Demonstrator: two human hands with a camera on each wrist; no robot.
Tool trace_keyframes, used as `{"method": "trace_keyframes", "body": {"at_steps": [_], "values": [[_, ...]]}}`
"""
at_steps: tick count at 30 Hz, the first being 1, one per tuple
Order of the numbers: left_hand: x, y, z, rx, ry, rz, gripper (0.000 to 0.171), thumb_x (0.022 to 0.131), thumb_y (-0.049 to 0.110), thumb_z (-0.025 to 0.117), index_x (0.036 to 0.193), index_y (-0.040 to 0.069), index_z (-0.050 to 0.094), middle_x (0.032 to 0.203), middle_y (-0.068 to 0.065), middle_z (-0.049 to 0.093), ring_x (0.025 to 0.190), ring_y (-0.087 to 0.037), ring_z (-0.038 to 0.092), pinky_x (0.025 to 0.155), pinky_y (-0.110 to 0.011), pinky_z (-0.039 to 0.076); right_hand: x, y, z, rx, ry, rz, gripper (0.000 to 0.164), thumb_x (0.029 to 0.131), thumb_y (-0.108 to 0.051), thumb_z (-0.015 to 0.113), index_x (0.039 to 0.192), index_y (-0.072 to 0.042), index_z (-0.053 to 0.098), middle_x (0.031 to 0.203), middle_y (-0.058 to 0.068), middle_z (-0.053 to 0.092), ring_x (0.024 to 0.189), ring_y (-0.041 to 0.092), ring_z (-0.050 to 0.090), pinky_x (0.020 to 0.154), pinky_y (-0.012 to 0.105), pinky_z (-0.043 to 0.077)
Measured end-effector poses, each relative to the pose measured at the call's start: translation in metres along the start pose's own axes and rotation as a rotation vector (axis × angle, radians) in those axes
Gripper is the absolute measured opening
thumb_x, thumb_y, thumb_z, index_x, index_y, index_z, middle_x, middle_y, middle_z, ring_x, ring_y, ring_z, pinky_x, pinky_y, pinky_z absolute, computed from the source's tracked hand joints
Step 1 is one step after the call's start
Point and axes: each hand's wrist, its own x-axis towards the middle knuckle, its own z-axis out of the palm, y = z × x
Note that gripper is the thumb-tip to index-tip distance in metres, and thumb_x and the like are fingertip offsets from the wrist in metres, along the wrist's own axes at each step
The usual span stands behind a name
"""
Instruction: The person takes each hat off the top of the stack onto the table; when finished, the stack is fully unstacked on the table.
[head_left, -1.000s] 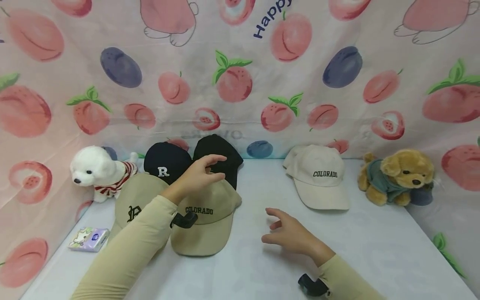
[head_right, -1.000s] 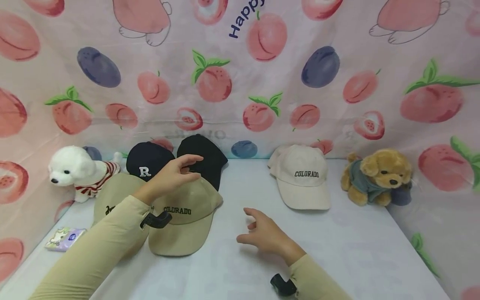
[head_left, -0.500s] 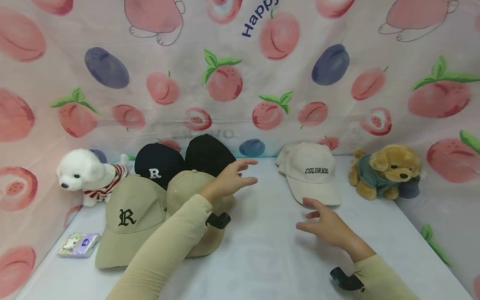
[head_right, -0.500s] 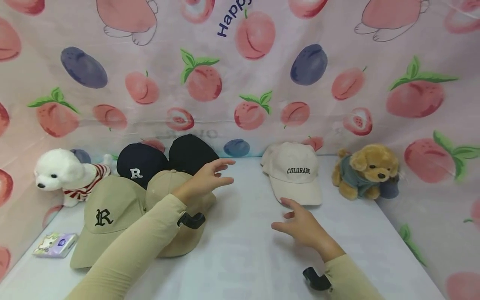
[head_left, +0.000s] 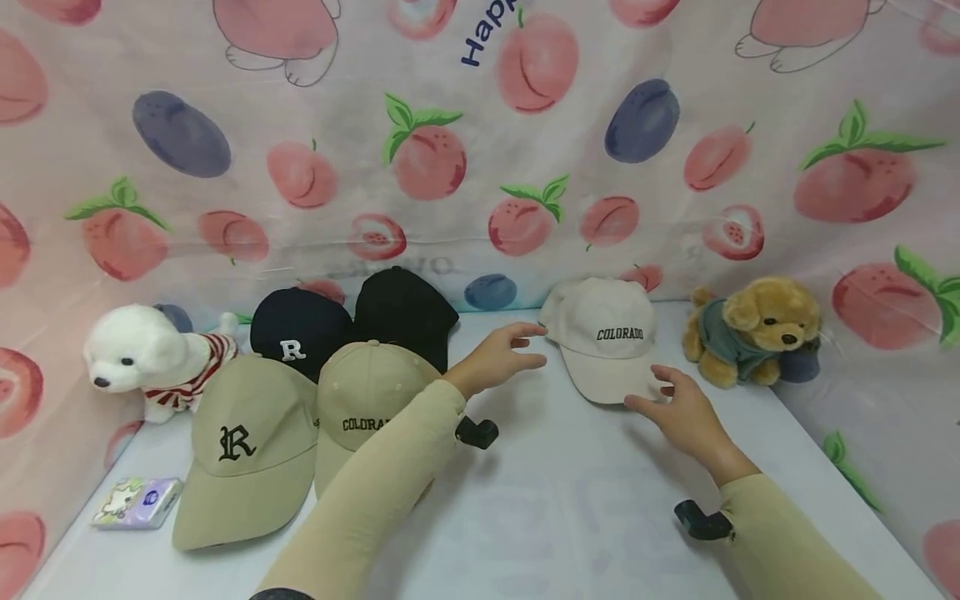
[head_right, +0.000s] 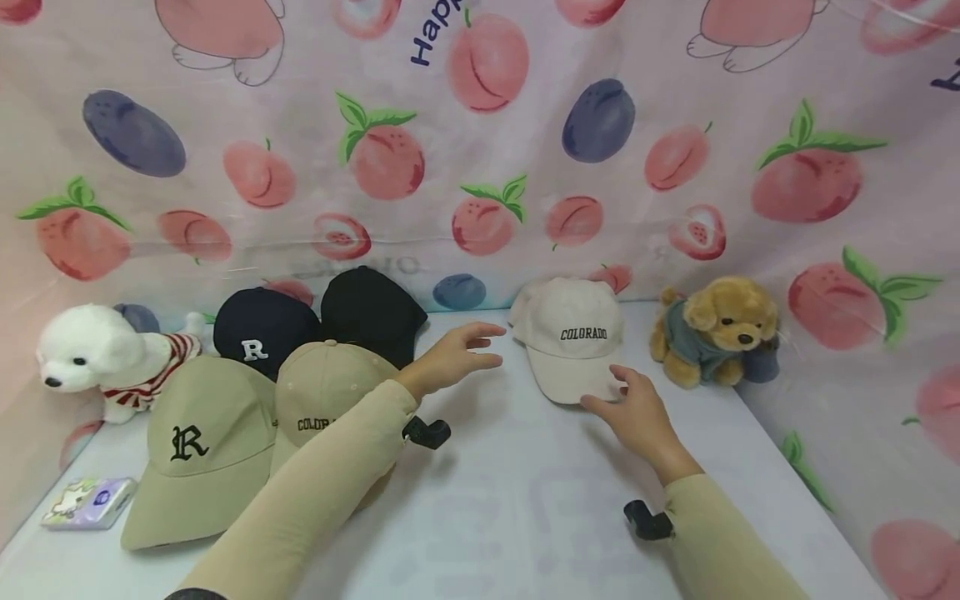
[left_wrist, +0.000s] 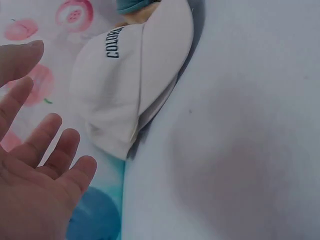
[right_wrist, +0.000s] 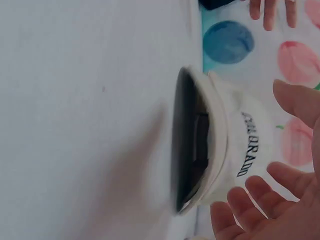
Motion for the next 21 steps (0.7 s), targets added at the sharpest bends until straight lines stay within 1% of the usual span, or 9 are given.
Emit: {"method": "trace_keyframes", "body": {"at_steps": [3,8,12,15,21], "values": [[0.008,0.000,0.011,-0.011,-0.006,-0.001,0.051,0.093,0.021,0.074,0.141,0.021,0.058,0.152,0.005,0.043,0.136,-0.021,0.043,0.103,-0.040,0.044,0.009,0.006,0.000,-0.015,0.026,0.018,0.091,0.093,-0.042,0.071,0.151,0.012,0.026,0.151,0.036,0.028,0.134,0.051,0.035,0.101,0.062,0.038],[0.018,0.006,0.025,-0.021,-0.028,0.005,0.054,0.092,0.023,0.075,0.143,0.020,0.057,0.151,0.006,0.043,0.137,-0.022,0.043,0.102,-0.040,0.044,0.021,0.018,0.001,-0.028,0.031,0.053,0.095,0.093,-0.047,0.070,0.151,0.012,0.024,0.152,0.036,0.026,0.135,0.052,0.033,0.105,0.062,0.035],[0.027,0.011,0.032,-0.028,-0.027,0.010,0.053,0.093,0.023,0.073,0.143,0.018,0.057,0.149,0.003,0.045,0.137,-0.025,0.042,0.103,-0.042,0.043,0.030,0.024,0.003,-0.019,0.010,0.084,0.100,0.091,-0.052,0.069,0.152,0.012,0.022,0.154,0.034,0.025,0.136,0.052,0.032,0.108,0.061,0.031],[0.033,0.014,0.036,-0.034,-0.028,0.009,0.053,0.094,0.024,0.072,0.143,0.017,0.057,0.147,0.004,0.047,0.137,-0.026,0.042,0.104,-0.043,0.042,0.035,0.026,0.003,-0.011,-0.006,0.116,0.103,0.090,-0.055,0.069,0.152,0.013,0.021,0.154,0.036,0.023,0.137,0.053,0.030,0.109,0.062,0.029],[0.039,0.016,0.040,-0.037,-0.015,-0.018,0.052,0.094,0.026,0.073,0.142,0.018,0.057,0.147,0.005,0.048,0.137,-0.026,0.042,0.104,-0.044,0.042,0.040,0.026,0.002,-0.020,-0.047,0.174,0.108,0.089,-0.059,0.067,0.154,0.012,0.016,0.154,0.039,0.017,0.142,0.054,0.017,0.111,0.064,0.021]]}}
